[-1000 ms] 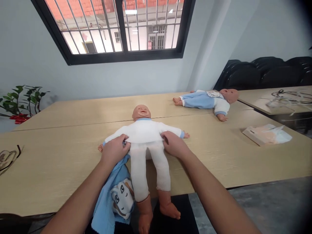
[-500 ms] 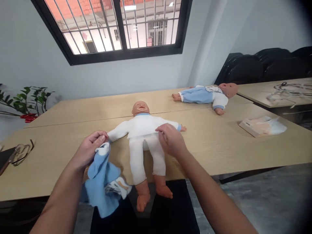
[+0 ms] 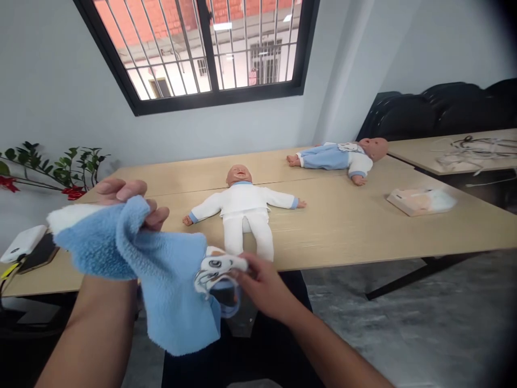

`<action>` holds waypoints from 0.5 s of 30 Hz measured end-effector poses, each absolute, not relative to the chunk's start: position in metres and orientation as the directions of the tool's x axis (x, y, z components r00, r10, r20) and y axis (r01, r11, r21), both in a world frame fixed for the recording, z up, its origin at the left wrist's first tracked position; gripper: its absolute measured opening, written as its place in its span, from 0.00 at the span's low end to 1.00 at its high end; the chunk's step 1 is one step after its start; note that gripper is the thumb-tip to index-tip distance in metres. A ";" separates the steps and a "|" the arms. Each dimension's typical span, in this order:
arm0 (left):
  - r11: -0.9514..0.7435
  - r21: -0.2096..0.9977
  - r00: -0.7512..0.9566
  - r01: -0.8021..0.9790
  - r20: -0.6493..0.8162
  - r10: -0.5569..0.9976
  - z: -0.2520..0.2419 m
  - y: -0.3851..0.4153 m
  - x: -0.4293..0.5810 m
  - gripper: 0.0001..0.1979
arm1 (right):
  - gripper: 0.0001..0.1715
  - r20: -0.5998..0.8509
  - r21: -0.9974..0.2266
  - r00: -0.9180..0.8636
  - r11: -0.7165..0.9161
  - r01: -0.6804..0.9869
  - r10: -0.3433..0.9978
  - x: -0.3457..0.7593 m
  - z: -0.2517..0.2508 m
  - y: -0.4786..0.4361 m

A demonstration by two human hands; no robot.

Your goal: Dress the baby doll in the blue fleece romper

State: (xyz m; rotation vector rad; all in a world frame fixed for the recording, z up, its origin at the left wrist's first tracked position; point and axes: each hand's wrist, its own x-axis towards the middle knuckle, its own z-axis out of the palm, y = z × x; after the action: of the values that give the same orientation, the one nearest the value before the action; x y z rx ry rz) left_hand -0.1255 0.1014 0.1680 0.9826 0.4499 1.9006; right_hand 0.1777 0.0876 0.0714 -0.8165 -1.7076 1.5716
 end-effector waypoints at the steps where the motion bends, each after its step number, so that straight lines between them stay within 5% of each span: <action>1: -0.538 0.613 -0.271 -0.579 0.478 0.836 0.172 0.100 -0.122 0.08 | 0.20 0.062 -0.997 -0.555 0.025 -0.074 0.829 0.184 0.078 0.091; 7: -0.680 0.601 -0.421 -0.420 0.535 0.733 0.174 0.111 -0.104 0.05 | 0.23 0.158 -0.924 -0.342 0.017 -0.381 0.926 0.222 0.127 0.127; 11: -0.678 0.629 -0.491 -0.379 0.485 0.724 0.165 0.117 -0.103 0.11 | 0.23 0.342 -0.902 -0.285 0.228 -0.368 0.895 0.242 0.172 0.153; 15: -0.555 0.677 -0.373 -0.482 0.414 0.830 0.157 0.095 -0.101 0.12 | 0.20 0.522 -0.851 -0.299 0.462 -0.249 0.799 0.261 0.230 0.168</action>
State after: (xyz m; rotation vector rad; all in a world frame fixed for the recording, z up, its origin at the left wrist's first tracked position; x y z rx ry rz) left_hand -0.1009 0.0955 0.1569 0.9530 0.5770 2.0031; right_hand 0.2614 0.1675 0.2304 -0.4981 -1.5418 1.1197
